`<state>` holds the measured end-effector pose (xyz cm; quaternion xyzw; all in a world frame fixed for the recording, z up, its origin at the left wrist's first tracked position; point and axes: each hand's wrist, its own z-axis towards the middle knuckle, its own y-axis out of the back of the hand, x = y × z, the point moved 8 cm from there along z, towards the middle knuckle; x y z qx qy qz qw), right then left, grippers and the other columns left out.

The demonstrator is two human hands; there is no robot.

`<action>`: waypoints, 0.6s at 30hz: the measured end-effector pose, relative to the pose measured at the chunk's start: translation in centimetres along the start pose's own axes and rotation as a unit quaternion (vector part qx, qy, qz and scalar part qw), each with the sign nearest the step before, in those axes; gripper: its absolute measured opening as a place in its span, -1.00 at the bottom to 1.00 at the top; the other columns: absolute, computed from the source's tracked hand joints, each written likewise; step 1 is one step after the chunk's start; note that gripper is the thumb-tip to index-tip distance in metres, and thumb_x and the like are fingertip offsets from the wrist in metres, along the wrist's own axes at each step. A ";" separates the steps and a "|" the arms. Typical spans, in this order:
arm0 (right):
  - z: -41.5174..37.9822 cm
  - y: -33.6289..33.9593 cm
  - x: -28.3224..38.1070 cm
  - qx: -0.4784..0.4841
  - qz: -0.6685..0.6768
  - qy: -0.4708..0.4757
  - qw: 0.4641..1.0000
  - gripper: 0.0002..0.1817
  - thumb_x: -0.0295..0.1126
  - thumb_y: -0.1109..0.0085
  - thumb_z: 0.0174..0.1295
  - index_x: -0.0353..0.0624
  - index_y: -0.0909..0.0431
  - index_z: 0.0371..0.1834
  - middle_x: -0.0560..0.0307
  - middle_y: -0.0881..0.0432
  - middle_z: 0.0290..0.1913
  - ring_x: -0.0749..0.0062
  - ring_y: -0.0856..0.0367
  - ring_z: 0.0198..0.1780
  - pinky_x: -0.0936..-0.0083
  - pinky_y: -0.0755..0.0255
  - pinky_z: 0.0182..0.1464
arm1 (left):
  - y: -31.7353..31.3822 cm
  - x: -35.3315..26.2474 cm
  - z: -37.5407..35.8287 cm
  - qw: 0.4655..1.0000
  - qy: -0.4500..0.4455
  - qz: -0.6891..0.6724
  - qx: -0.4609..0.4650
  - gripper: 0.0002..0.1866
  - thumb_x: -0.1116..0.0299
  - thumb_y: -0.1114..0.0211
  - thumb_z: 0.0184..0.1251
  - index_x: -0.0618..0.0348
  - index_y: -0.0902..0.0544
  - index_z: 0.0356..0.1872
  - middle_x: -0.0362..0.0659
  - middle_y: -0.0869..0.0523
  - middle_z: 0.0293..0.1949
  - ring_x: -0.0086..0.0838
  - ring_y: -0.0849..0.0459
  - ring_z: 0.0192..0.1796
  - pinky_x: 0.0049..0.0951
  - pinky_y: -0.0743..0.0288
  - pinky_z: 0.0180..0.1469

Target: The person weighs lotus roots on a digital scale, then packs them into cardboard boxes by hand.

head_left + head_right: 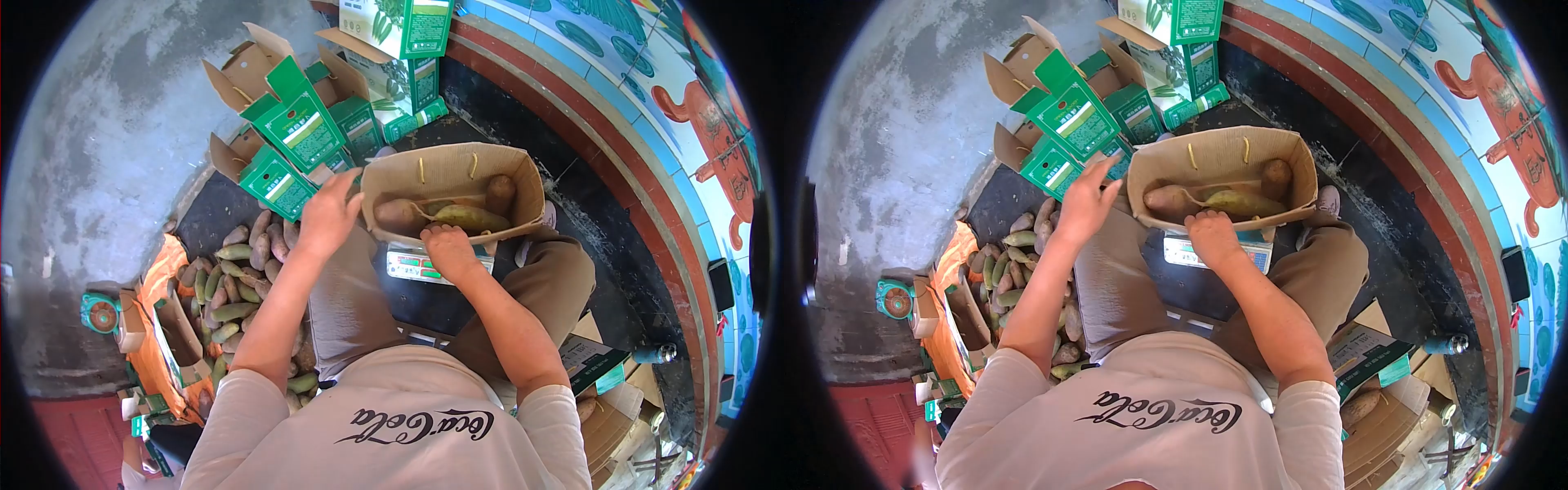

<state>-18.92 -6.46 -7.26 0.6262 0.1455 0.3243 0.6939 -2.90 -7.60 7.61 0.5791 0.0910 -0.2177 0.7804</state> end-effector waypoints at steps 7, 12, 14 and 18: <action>0.3 0.6 0.0 0.014 0.005 -0.006 1.000 -0.87 -0.43 -0.05 0.05 -0.11 -0.57 -0.35 0.08 -0.63 -0.36 0.22 -0.63 -0.22 0.30 -0.44 -0.12 | 4.8 1.5 -0.7 0.991 0.051 -0.114 -0.055 -0.71 0.42 -0.16 0.30 0.26 -0.56 0.02 0.10 -0.62 -0.05 -0.08 -0.62 -0.03 -0.27 -0.47 0.04; 0.4 5.3 0.0 -0.092 0.123 0.000 0.988 -0.78 -0.27 -0.23 0.10 -0.18 -0.57 -0.28 0.02 -0.59 -0.29 0.12 -0.56 -0.17 0.24 -0.42 -0.07 | 5.5 -0.6 2.5 0.970 0.020 -0.211 -0.119 -0.73 0.42 -0.07 0.37 0.29 -0.56 0.02 0.07 -0.64 -0.10 -0.20 -0.63 -0.06 -0.35 -0.45 0.05; 0.9 8.1 -0.1 -0.131 0.169 -0.004 0.977 -0.79 -0.32 -0.23 0.09 -0.20 -0.57 -0.27 0.02 -0.59 -0.29 0.10 -0.56 -0.17 0.24 -0.42 -0.06 | 4.5 -0.4 4.0 0.957 0.008 -0.253 -0.139 -0.72 0.41 -0.02 0.40 0.31 -0.56 0.01 0.06 -0.65 -0.10 -0.24 -0.63 -0.05 -0.37 -0.44 0.06; 2.2 14.4 0.4 -0.196 0.233 0.009 0.952 -0.84 -0.48 -0.22 0.09 -0.23 -0.56 -0.25 -0.01 -0.59 -0.29 0.04 -0.56 -0.21 0.26 -0.44 -0.14 | 2.6 -0.9 7.1 0.943 0.020 -0.315 -0.106 -0.67 0.35 0.05 0.48 0.28 -0.48 0.13 -0.07 -0.64 0.01 -0.43 -0.59 0.07 -0.45 -0.41 0.08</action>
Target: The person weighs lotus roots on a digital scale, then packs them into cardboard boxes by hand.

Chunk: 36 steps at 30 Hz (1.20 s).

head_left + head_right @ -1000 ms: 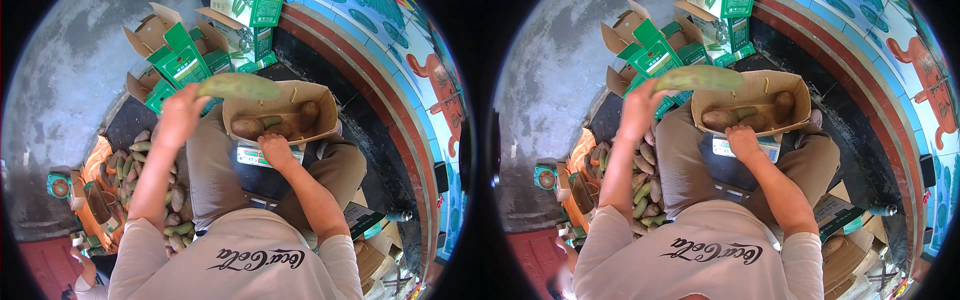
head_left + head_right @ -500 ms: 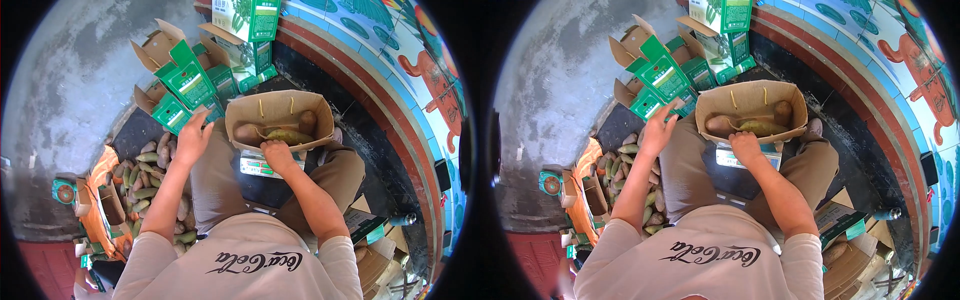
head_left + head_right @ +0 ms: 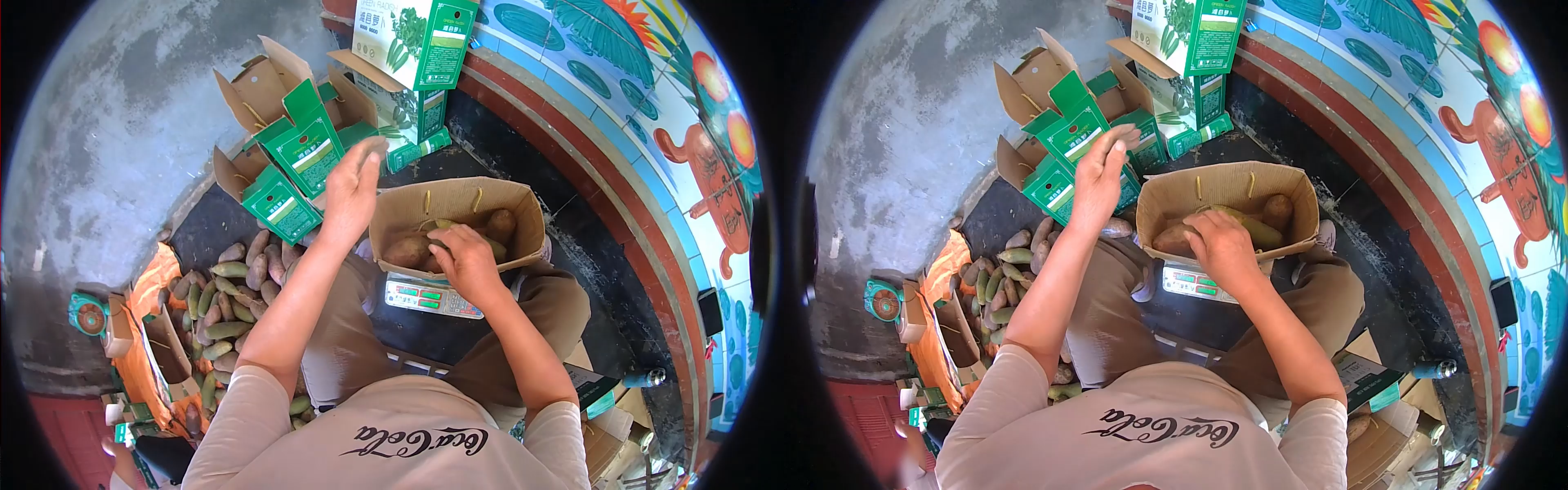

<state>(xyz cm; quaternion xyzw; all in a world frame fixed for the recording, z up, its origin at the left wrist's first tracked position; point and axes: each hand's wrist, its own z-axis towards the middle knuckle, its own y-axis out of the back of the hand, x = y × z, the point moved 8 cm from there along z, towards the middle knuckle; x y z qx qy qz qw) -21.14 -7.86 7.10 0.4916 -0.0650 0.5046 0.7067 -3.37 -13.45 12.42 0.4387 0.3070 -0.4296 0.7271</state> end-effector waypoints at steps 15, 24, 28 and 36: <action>8.5 11.1 12.4 -0.158 0.197 0.260 0.932 -0.91 -0.52 -0.20 -0.04 -0.18 -0.56 -0.42 0.04 -0.60 -0.39 0.34 -0.52 -0.49 0.45 -0.38 -0.44 | -5.0 4.0 0.4 0.973 0.135 -0.173 0.076 -0.69 0.44 0.04 0.45 0.26 -0.46 0.15 -0.06 -0.65 -0.03 -0.45 -0.56 0.07 -0.43 -0.36 0.17; 5.8 17.0 12.8 -0.107 0.336 0.305 0.884 -0.77 -0.24 0.02 0.32 0.08 -0.36 0.02 0.19 -0.57 -0.44 0.40 -0.48 -0.45 0.38 -0.30 -0.38 | -5.2 3.0 -0.4 0.969 0.149 -0.164 0.110 -0.71 0.47 0.04 0.43 0.28 -0.50 0.09 -0.09 -0.65 -0.04 -0.50 -0.55 0.06 -0.47 -0.36 0.18; 4.9 16.7 12.8 -0.265 0.348 0.267 0.858 -0.80 -0.50 -0.09 0.11 -0.22 -0.49 -0.66 0.07 -0.54 -0.57 0.51 -0.44 -0.58 0.64 -0.28 -0.45 | -6.0 2.5 -0.6 0.968 0.154 -0.147 0.132 -0.70 0.45 0.01 0.41 0.29 -0.51 0.08 -0.11 -0.65 -0.05 -0.54 -0.54 0.04 -0.49 -0.36 0.16; 6.2 16.5 13.5 -0.002 0.369 0.178 0.912 -0.76 -0.23 0.06 0.38 -0.09 -0.48 -0.39 0.22 -0.56 -0.44 0.39 -0.44 -0.49 0.55 -0.19 -0.52 | -7.3 3.7 -1.2 0.967 0.161 -0.124 0.154 -0.70 0.41 -0.02 0.41 0.30 -0.52 0.07 -0.14 -0.65 -0.07 -0.55 -0.54 0.02 -0.49 -0.37 0.13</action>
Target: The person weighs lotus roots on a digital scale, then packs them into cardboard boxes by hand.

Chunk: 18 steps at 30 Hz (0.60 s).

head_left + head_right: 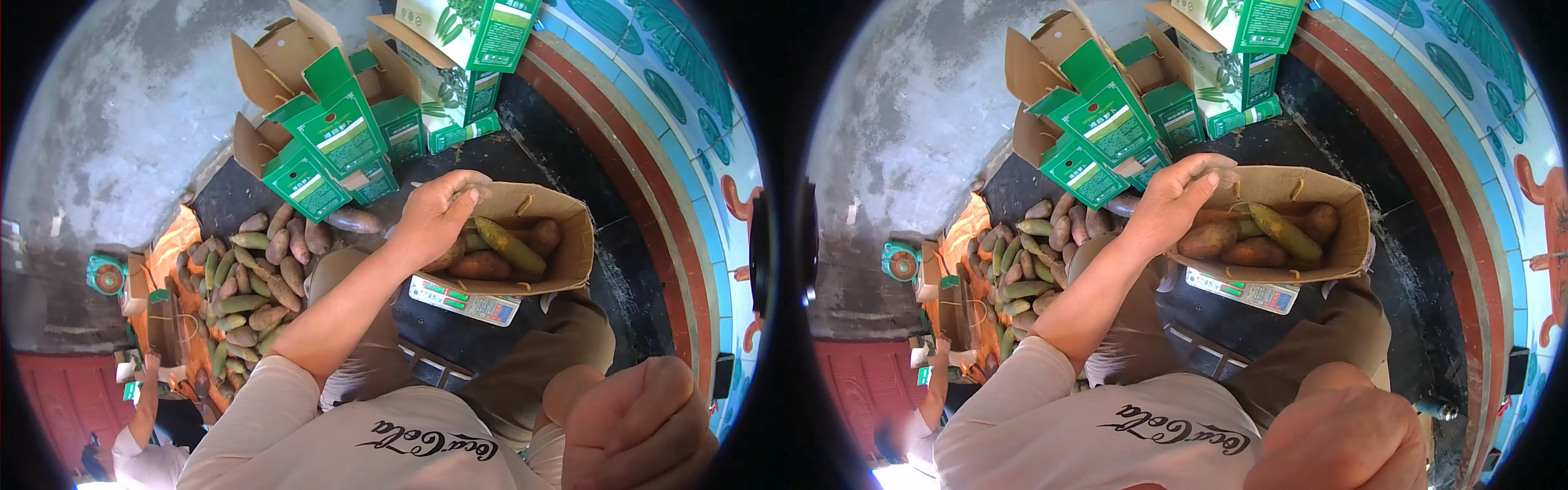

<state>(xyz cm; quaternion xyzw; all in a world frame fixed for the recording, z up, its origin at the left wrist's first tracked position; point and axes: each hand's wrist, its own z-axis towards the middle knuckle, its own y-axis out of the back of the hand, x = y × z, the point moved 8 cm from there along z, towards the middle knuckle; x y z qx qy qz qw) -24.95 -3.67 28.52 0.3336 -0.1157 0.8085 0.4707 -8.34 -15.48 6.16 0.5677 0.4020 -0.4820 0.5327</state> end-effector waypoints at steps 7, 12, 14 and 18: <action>-1.4 -0.9 -0.8 -0.065 0.088 0.038 0.993 -0.80 -0.31 -0.04 0.28 -0.05 -0.42 -0.52 0.31 -0.49 -0.53 0.52 -0.33 -0.60 0.56 -0.17 -0.54 | 0.3 -0.2 0.0 1.000 0.002 0.025 -0.006 -0.72 0.38 -0.03 0.41 0.29 -0.54 0.03 -0.14 -0.66 -0.08 -0.56 -0.55 0.01 -0.49 -0.39 0.12; -0.4 -0.7 -1.2 -0.088 0.107 -0.014 0.990 -0.81 -0.29 -0.02 0.30 -0.02 -0.42 -0.49 0.33 -0.47 -0.55 0.51 -0.29 -0.60 0.60 -0.13 -0.56 | 0.2 0.1 0.3 0.999 -0.005 0.050 -0.005 -0.72 0.38 -0.04 0.39 0.28 -0.56 0.02 -0.13 -0.68 -0.10 -0.51 -0.59 -0.01 -0.46 -0.41 0.11; -1.0 -0.9 -1.7 -0.116 0.132 0.062 0.982 -0.83 -0.30 -0.04 0.28 0.01 -0.43 -0.48 0.34 -0.45 -0.56 0.52 -0.28 -0.59 0.61 -0.12 -0.57 | 0.0 0.3 0.4 0.997 -0.008 0.072 -0.002 -0.72 0.39 -0.04 0.39 0.28 -0.56 0.01 -0.11 -0.69 -0.11 -0.48 -0.61 -0.02 -0.45 -0.42 0.10; -0.7 -1.3 -2.1 -0.117 0.129 -0.066 0.983 -0.86 -0.35 -0.06 0.25 0.06 -0.43 -0.48 0.37 -0.44 -0.57 0.57 -0.25 -0.59 0.63 -0.08 -0.57 | -0.3 0.3 0.5 0.996 -0.026 0.084 0.008 -0.72 0.39 -0.04 0.38 0.31 -0.55 0.01 -0.06 -0.71 -0.14 -0.44 -0.64 -0.02 -0.43 -0.45 0.09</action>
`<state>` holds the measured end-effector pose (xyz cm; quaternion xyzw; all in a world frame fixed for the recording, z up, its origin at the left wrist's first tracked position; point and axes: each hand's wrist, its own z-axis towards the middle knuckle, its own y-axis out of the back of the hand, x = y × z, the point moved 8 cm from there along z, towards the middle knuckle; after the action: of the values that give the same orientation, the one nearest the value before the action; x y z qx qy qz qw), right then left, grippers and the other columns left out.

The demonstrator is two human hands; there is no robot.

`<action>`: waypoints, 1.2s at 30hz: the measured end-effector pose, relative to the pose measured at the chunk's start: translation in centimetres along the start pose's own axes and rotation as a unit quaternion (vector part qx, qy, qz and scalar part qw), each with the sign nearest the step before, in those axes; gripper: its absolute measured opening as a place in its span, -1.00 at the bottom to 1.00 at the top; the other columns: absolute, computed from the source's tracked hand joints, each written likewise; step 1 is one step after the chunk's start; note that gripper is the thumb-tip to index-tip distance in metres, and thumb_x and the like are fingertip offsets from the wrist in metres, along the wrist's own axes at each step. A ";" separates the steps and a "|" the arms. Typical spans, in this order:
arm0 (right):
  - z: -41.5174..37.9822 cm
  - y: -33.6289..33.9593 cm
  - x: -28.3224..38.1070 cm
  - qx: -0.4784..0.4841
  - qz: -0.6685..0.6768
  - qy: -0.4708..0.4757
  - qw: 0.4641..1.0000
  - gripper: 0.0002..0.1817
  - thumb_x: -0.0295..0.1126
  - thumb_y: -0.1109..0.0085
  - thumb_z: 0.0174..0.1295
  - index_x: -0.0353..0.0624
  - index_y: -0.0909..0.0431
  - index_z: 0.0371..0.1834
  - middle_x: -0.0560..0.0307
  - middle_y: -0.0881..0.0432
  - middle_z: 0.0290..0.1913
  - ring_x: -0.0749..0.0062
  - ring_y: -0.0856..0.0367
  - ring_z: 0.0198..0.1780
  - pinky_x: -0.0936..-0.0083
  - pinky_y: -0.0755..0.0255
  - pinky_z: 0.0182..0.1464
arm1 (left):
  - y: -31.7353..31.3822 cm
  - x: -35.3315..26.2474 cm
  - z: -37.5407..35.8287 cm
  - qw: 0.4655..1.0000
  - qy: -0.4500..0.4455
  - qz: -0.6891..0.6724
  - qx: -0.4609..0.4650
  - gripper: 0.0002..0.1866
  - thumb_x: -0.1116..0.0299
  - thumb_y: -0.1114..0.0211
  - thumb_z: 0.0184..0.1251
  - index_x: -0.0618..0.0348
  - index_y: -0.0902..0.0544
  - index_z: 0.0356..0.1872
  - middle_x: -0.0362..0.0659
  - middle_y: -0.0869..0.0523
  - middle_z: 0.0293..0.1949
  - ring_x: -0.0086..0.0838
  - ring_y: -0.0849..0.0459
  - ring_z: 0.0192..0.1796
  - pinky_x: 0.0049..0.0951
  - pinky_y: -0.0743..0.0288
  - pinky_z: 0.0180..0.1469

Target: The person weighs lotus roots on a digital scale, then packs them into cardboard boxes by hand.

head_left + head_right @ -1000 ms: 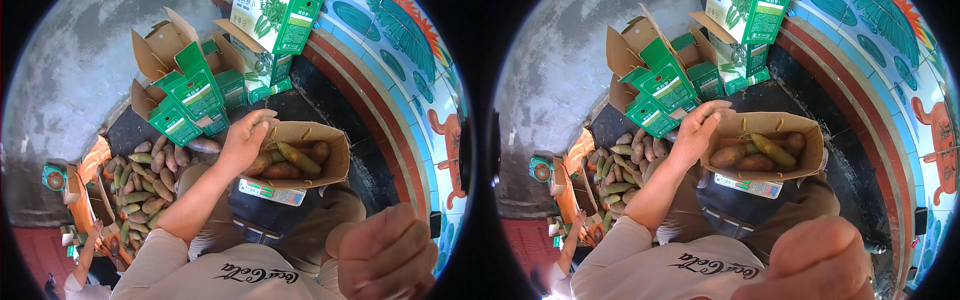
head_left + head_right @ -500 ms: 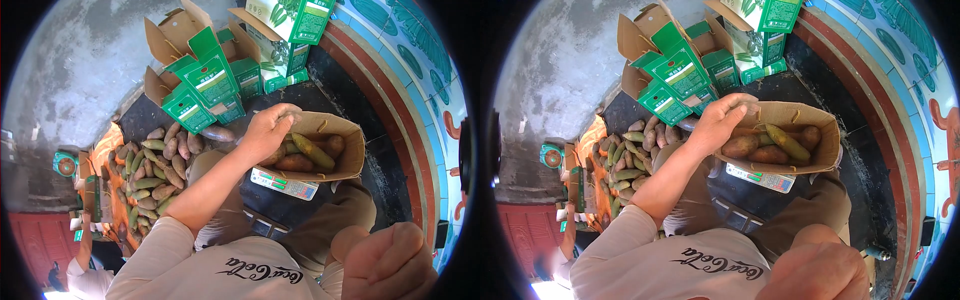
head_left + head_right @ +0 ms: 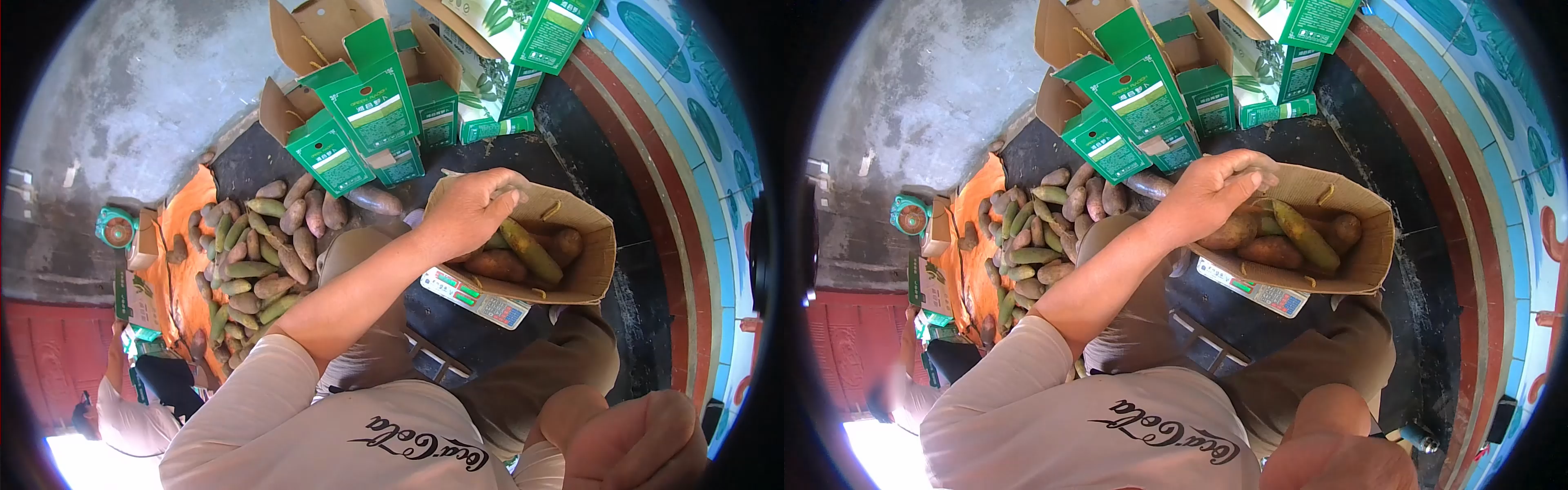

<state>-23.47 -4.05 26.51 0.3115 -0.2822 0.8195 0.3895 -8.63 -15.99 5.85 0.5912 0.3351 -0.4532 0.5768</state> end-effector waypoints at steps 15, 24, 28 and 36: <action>-2.6 3.7 -0.1 -0.037 0.033 0.108 0.993 -0.73 -0.33 -0.15 0.11 -0.15 -0.38 -0.67 0.27 -0.37 -0.68 0.63 -0.31 -0.70 0.74 -0.10 -0.63 | 0.0 -0.3 0.2 0.999 -0.028 -0.002 -0.017 -0.74 0.40 -0.09 0.35 0.33 -0.57 -0.05 -0.01 -0.72 -0.18 -0.40 -0.68 -0.06 -0.41 -0.50 0.04; -6.3 8.9 1.7 -0.115 0.083 0.219 0.965 -0.59 -0.29 -0.19 0.05 -0.29 -0.33 -0.83 0.26 -0.27 -0.79 0.68 -0.32 -0.79 0.81 -0.07 -0.69 | 0.6 -1.0 0.0 0.997 -0.037 0.054 -0.046 -0.72 0.26 -0.16 0.27 0.17 -0.61 -0.08 -0.01 -0.71 -0.24 -0.19 -0.70 -0.15 -0.34 -0.52 -0.09; -4.6 5.9 -0.2 -0.082 0.076 0.182 0.977 -0.59 -0.28 -0.23 0.01 -0.24 -0.31 -0.84 0.31 -0.26 -0.80 0.71 -0.29 -0.81 0.82 -0.04 -0.70 | 0.5 -0.6 0.0 0.998 -0.045 0.024 -0.048 -0.73 0.30 -0.16 0.28 0.22 -0.60 -0.08 0.01 -0.71 -0.23 -0.23 -0.70 -0.14 -0.35 -0.52 -0.07; -5.4 7.0 -1.3 -0.096 0.057 0.160 0.981 -0.57 -0.26 -0.32 -0.08 -0.13 -0.26 -0.86 0.39 -0.25 -0.81 0.76 -0.22 -0.83 0.85 0.01 -0.71 | 0.5 -0.4 0.1 0.997 -0.056 0.015 -0.043 -0.73 0.32 -0.15 0.29 0.28 -0.59 -0.10 0.05 -0.70 -0.23 -0.24 -0.69 -0.14 -0.35 -0.50 -0.06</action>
<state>-30.07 -4.55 20.54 0.1206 -0.3112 0.8488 0.4100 -8.30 -16.08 6.47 0.5442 0.3123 -0.4620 0.6268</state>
